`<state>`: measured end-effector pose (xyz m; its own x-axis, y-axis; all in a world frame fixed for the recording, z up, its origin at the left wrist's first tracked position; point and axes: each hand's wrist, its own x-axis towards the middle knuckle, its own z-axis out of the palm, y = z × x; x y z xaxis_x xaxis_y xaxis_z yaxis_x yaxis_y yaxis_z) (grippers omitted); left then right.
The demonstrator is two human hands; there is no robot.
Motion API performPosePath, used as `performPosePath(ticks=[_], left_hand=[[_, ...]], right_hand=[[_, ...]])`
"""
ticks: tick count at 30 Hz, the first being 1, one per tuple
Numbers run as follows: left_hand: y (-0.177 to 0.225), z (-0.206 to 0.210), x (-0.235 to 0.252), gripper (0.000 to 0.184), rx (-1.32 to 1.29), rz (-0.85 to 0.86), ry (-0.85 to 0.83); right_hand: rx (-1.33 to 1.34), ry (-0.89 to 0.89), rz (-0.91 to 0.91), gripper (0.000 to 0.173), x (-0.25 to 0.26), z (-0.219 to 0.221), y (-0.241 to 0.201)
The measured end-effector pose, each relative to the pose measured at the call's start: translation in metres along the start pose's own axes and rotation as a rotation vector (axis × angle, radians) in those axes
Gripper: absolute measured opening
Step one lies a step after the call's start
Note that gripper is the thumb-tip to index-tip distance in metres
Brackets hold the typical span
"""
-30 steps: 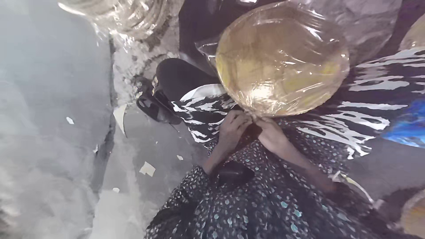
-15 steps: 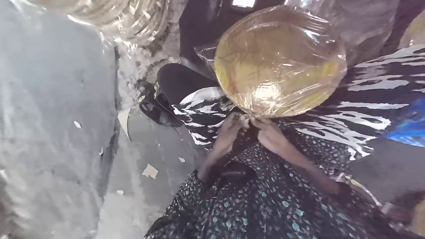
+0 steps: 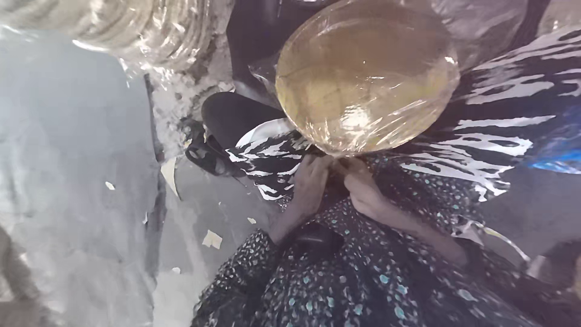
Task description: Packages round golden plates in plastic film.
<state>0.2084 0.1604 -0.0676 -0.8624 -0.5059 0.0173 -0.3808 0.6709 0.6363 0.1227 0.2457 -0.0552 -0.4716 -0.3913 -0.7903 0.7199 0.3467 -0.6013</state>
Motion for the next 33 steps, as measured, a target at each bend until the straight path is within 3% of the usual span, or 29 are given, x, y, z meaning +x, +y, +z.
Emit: performPosePath(ticks=[3,7,11,15,19,21,25,30,33], left_hand=[[-0.017,0.007,-0.001,0.008,-0.007,0.184,0.125],[-0.037,0.017,-0.007,0.010,-0.073,0.387,0.134],[-0.039,0.013,-0.010,0.006,-0.216,0.315,0.064],[-0.045,0.005,-0.010,0.016,-0.148,0.340,0.066],[-0.049,0.005,-0.009,0.036,-0.269,0.187,-0.017],[-0.040,0.002,-0.010,0.046,-0.437,-0.037,-0.053],[-0.006,-0.005,0.006,0.026,-0.654,-0.565,-0.293],[-0.002,0.006,0.009,0.021,-0.773,-0.611,-0.278],[0.000,-0.001,0.009,0.023,-0.486,-0.517,-0.298]], right_hand=[[0.077,0.033,0.005,0.014,-0.001,0.007,-0.004],[0.110,0.029,-0.021,0.015,0.004,0.005,0.001],[0.100,0.005,-0.033,0.010,0.008,0.002,0.002],[0.251,-0.049,-0.062,0.013,0.014,0.002,0.008],[0.352,-0.083,-0.048,0.017,0.019,0.001,0.012],[0.378,-0.101,-0.043,0.019,0.019,-0.002,0.015],[0.362,-0.126,0.045,0.019,0.020,-0.004,0.010],[0.380,-0.134,0.071,0.022,0.024,-0.007,0.011],[0.358,-0.159,0.064,0.020,0.025,-0.009,0.014]])
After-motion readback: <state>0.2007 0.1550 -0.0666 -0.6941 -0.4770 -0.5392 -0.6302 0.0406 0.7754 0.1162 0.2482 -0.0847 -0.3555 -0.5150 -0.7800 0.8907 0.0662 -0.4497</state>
